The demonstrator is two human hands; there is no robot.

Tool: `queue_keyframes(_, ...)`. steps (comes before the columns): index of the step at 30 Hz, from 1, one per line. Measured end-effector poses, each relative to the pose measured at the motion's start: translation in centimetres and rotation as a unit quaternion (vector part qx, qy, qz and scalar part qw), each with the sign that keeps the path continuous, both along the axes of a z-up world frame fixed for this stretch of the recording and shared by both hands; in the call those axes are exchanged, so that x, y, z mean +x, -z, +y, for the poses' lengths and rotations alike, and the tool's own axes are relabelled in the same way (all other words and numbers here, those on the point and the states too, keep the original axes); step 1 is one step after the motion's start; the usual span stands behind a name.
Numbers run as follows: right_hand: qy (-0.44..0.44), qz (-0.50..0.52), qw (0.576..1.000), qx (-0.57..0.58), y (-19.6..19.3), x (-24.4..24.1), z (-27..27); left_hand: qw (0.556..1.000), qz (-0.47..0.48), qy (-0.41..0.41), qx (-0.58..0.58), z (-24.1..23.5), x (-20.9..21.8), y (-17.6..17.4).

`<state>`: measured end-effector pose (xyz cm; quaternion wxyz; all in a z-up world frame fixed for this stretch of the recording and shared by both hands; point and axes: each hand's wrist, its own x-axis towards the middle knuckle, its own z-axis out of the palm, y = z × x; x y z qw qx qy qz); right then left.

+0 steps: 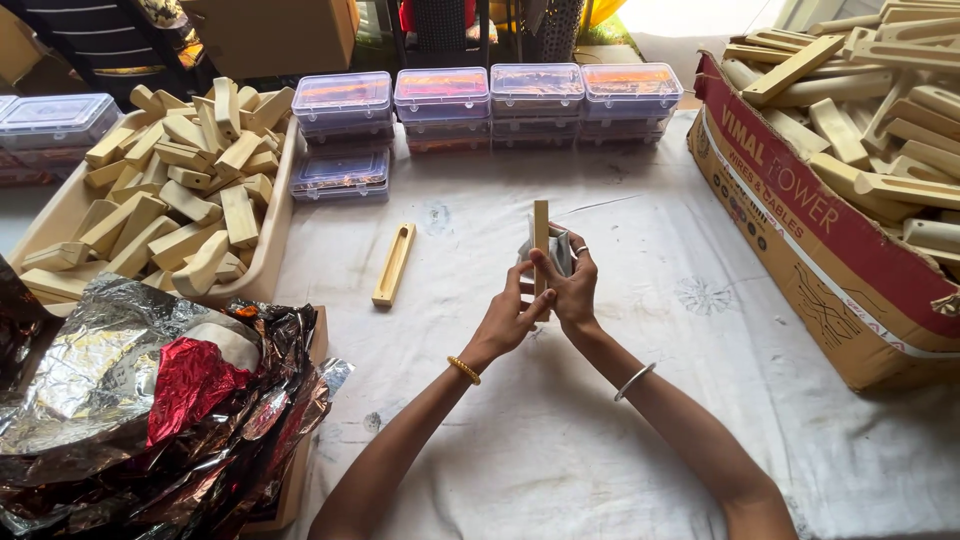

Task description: The person wipes a small wooden block with a white cloth, then wraps it in a sheet of copper-colored foil. They place the wrapped block on the table and repeat the process with another wooden block.

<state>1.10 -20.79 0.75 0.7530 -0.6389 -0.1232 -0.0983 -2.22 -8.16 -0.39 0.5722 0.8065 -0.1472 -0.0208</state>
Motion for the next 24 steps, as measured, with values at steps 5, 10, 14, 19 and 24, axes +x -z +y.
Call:
queue_keyframes(5,0.012,0.032,0.999,0.014,2.8,1.7,-0.7,0.998,-0.014,-0.042,-0.054,0.5,0.5,1.3)
queue_keyframes(10,-0.117,0.102,0.985,0.073,3.6,1.8,0.3,0.959,0.038,-0.099,-0.264,2.4,3.3,6.2)
queue_keyframes(14,-0.213,0.182,0.96,0.014,4.5,1.1,1.1,0.977,-0.01,-0.098,-0.188,2.5,2.2,4.8)
queue_keyframes(19,-0.104,0.101,0.988,-0.045,5.6,4.2,-1.1,0.989,-0.03,-0.057,-0.136,1.3,1.3,4.7)
queue_keyframes(24,-0.021,0.152,0.987,-0.048,2.4,3.9,-2.3,0.989,-0.12,-0.064,-0.05,0.8,0.5,4.3)
